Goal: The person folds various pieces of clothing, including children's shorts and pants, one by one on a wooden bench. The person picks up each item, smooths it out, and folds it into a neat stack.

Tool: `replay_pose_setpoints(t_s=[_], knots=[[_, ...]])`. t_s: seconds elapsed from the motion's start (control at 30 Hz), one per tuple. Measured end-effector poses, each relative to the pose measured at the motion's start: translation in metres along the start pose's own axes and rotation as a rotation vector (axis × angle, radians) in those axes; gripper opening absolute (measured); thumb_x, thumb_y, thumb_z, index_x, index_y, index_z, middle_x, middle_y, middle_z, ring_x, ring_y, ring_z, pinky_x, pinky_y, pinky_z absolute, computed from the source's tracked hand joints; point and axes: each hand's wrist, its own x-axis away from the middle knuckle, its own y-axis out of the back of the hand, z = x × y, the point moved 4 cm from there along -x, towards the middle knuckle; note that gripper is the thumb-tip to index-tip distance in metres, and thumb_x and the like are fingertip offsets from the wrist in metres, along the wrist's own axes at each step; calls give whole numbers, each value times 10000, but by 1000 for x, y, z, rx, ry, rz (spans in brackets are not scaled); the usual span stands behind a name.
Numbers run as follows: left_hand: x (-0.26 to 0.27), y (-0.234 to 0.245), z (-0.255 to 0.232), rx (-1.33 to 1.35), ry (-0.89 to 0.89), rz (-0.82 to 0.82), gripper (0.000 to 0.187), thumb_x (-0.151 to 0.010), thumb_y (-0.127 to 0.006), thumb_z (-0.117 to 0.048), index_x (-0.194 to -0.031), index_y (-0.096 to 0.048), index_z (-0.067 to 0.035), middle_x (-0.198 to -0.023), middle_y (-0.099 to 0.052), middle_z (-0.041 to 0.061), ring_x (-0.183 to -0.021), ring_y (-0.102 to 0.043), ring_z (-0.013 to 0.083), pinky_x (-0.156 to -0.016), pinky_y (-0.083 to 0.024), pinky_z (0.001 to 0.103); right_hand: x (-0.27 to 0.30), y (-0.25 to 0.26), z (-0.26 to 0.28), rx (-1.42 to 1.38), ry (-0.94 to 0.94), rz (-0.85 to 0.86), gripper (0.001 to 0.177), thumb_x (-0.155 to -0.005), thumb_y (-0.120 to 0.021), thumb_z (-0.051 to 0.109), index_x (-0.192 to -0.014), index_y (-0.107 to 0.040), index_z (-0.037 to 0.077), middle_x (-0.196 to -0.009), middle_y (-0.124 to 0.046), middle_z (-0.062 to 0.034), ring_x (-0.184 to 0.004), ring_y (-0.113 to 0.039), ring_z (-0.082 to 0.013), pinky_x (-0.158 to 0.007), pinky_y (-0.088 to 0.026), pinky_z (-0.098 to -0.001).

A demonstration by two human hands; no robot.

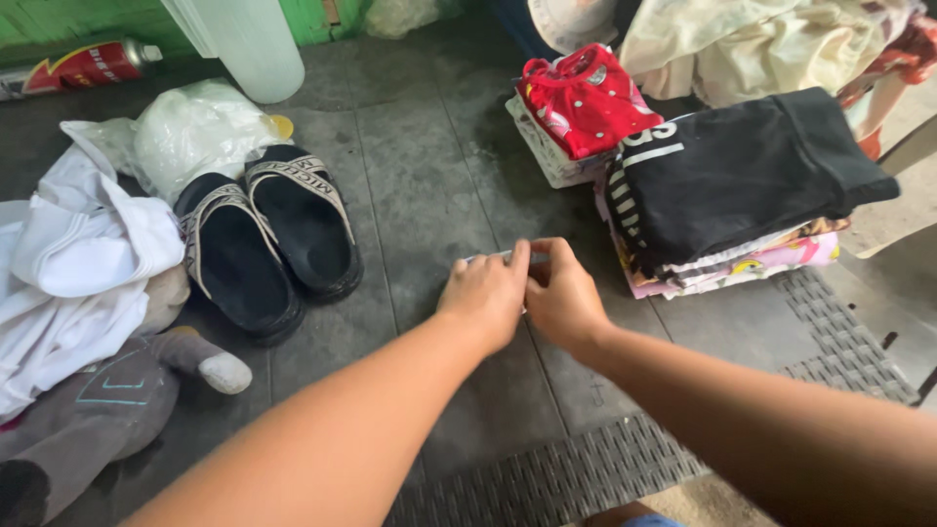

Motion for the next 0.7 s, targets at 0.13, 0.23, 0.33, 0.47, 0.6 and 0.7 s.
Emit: replay_pose_setpoints(t_s=[0.13, 0.23, 0.33, 0.47, 0.6, 0.7], knots=[[-8, 22, -1, 466, 321, -241, 367, -888, -720, -236, -1210, -564, -157, -1062, -753, 117, -944, -711, 373, -781, -547, 507, 19, 6, 2, -12, -338, -84, 483, -993, -636, 298, -1397, -473, 90, -1058, -716, -97, -887, -646, -234, -730, -535, -420], [-3, 27, -2, 895, 720, -423, 208, -854, -731, -258, -1032, -677, -164, -944, -765, 104, -826, -733, 308, -675, -578, 467, 22, -2, 23, -488, -389, 39, 478, -982, -525, 428, -1308, -585, 84, -992, -701, -38, -844, -678, -152, -663, -584, -371], [-2, 24, -1, 1417, 896, -589, 163, -802, -693, -162, -959, -664, -126, -855, -707, 89, -717, -701, 249, -571, -572, 430, 18, 3, 55, -164, -35, 43, 399, -966, -538, 357, -1260, -607, 97, -922, -727, -107, -785, -693, -208, -627, -573, -395], [-6, 36, 6, 1975, 681, -951, 85, -713, -605, -45, -787, -604, -2, -740, -675, 112, -623, -648, 227, -555, -531, 367, 19, 4, 94, 361, 352, -92, 348, -958, -577, 276, -1207, -596, 33, -973, -715, -161, -877, -727, -268, -776, -555, -402], [-1, 56, 0, 1899, 807, -1007, 88, -702, -672, -76, -711, -652, 10, -727, -665, 89, -616, -637, 194, -561, -511, 327, 9, -3, 89, 59, -124, -118, 321, -945, -569, 290, -1145, -601, 40, -955, -708, -148, -833, -703, -244, -730, -565, -409], [9, 83, -5, 1516, 769, -1041, 145, -683, -672, -131, -735, -698, 2, -717, -712, 87, -625, -670, 175, -572, -535, 306, 5, -11, 75, -338, -318, -37, 285, -969, -544, 241, -1158, -565, 29, -974, -645, -152, -809, -631, -276, -687, -514, -477]])
